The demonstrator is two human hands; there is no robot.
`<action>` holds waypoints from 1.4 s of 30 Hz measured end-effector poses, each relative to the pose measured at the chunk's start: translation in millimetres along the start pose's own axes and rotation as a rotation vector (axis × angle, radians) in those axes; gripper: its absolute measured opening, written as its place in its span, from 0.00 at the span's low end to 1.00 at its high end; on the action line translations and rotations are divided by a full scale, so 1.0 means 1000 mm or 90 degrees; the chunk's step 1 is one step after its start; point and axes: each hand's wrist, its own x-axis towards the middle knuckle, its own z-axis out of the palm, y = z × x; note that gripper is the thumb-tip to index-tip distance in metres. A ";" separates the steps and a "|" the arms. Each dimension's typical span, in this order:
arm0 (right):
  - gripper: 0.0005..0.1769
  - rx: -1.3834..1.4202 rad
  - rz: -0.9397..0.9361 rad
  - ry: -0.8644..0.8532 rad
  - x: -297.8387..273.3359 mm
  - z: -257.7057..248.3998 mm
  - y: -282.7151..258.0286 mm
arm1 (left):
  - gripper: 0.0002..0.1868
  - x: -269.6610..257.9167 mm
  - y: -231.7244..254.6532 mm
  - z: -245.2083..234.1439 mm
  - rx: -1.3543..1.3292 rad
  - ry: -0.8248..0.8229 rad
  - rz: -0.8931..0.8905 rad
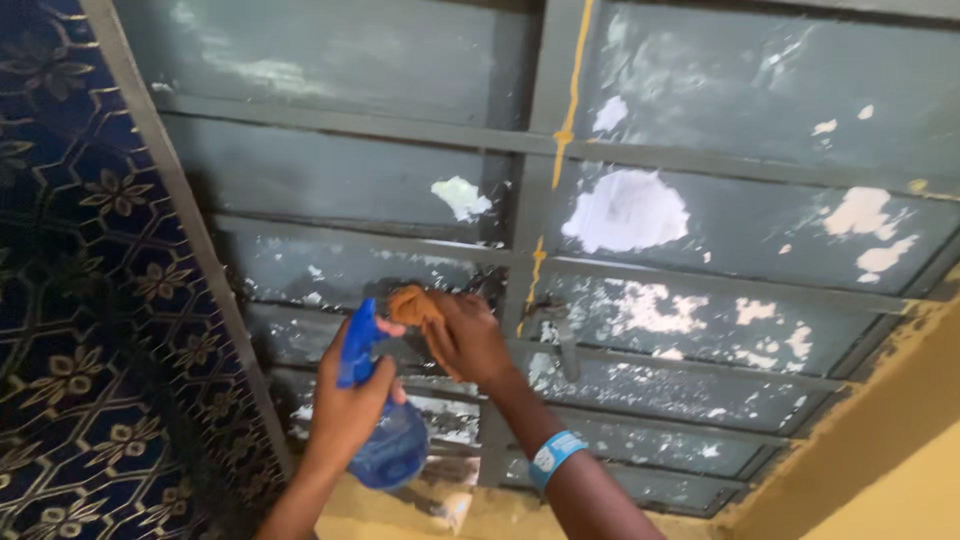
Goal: The person cleans a window by wiping its slats with a cloth while holding a spray bottle.
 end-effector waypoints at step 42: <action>0.20 -0.150 0.070 -0.119 0.009 0.008 -0.025 | 0.20 0.045 0.001 -0.044 -0.045 -0.130 -0.012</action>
